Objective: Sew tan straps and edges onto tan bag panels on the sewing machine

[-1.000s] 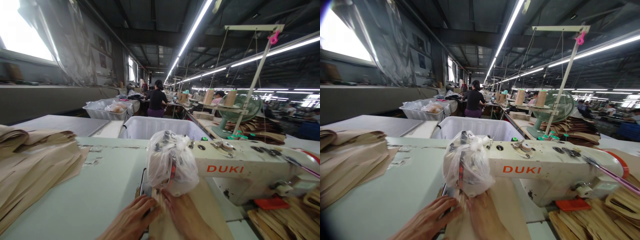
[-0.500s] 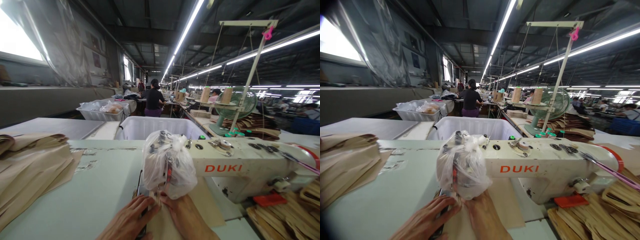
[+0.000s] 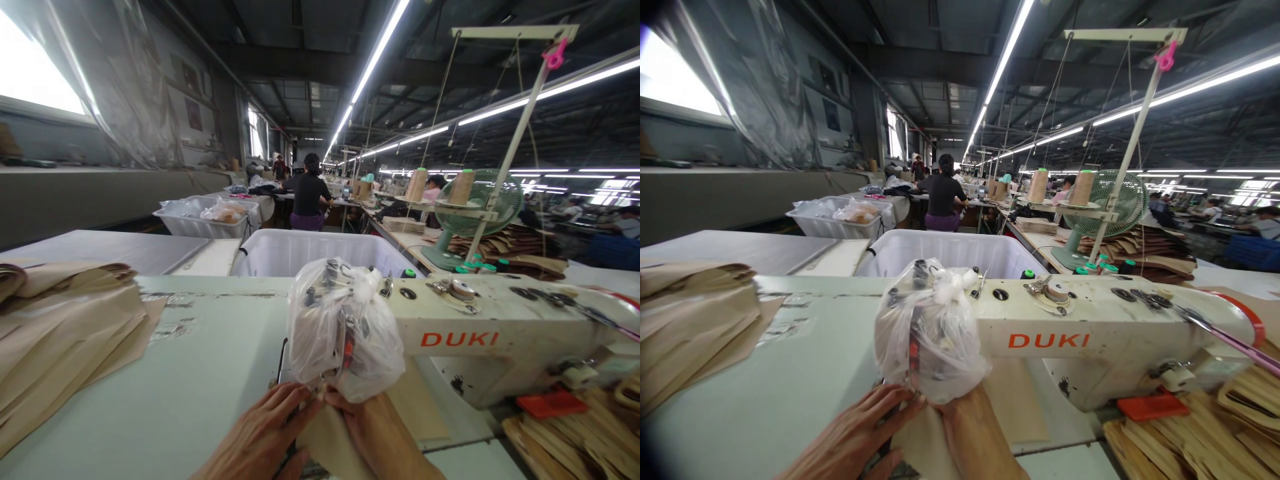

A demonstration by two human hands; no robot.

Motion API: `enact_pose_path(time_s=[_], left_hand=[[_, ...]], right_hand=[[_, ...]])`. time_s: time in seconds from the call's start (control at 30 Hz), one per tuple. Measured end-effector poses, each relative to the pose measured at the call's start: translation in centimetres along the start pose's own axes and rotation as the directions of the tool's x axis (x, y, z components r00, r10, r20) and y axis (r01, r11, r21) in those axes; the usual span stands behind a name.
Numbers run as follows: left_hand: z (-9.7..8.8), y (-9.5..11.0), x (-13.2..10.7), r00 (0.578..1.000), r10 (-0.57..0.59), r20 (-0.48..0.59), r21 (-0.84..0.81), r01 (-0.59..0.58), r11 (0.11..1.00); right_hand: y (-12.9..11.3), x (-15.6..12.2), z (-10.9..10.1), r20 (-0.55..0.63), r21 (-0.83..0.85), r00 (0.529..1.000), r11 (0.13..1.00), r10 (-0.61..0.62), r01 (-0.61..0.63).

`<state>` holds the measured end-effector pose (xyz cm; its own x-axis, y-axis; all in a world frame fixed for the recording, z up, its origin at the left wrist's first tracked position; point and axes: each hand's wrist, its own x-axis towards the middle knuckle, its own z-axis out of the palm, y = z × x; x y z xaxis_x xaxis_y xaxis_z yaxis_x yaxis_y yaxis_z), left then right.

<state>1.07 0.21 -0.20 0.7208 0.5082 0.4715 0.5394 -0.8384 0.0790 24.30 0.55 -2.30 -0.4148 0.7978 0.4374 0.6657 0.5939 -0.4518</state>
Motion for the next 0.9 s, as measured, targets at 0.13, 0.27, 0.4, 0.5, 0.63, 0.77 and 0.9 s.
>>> enact_pose_path(time_s=[0.13,0.27,0.4,0.5,0.63,0.77,0.9], left_hand=[[0.0,-0.1,0.5,1.0,-0.012,-0.01,-0.003,0.012,1.0],[0.0,0.1,0.5,1.0,-0.021,-0.022,-0.014,0.021,1.0],[0.4,0.0,0.2,0.999,-0.033,-0.021,-0.01,0.033,0.999],[0.9,-0.5,0.1,0.999,0.015,-0.031,-0.028,-0.016,0.999],[1.4,-0.9,0.0,1.0,0.004,0.01,-0.083,-0.003,0.997],[1.1,-0.5,-0.2,0.991,-0.076,0.112,-0.104,0.088,0.991],[0.9,-0.1,-0.2,0.978,-0.115,0.172,-0.135,0.139,0.981]], right_hand=[[0.1,-0.2,-0.2,-0.014,-0.007,0.999,0.999,0.038,-0.039],[0.6,-0.2,0.3,-0.01,-0.02,0.998,0.998,0.067,-0.067],[1.0,-0.4,0.3,0.006,-0.036,0.997,0.996,0.077,-0.076],[0.8,-0.5,0.1,0.003,-0.044,0.996,0.996,0.084,-0.084],[0.4,-0.7,0.0,-0.009,-0.053,0.995,0.994,0.098,-0.098],[0.8,-0.1,-0.8,-0.03,-0.063,0.997,0.996,0.068,-0.07],[1.9,2.9,-2.2,0.017,-0.163,0.998,0.985,-0.055,0.057]])
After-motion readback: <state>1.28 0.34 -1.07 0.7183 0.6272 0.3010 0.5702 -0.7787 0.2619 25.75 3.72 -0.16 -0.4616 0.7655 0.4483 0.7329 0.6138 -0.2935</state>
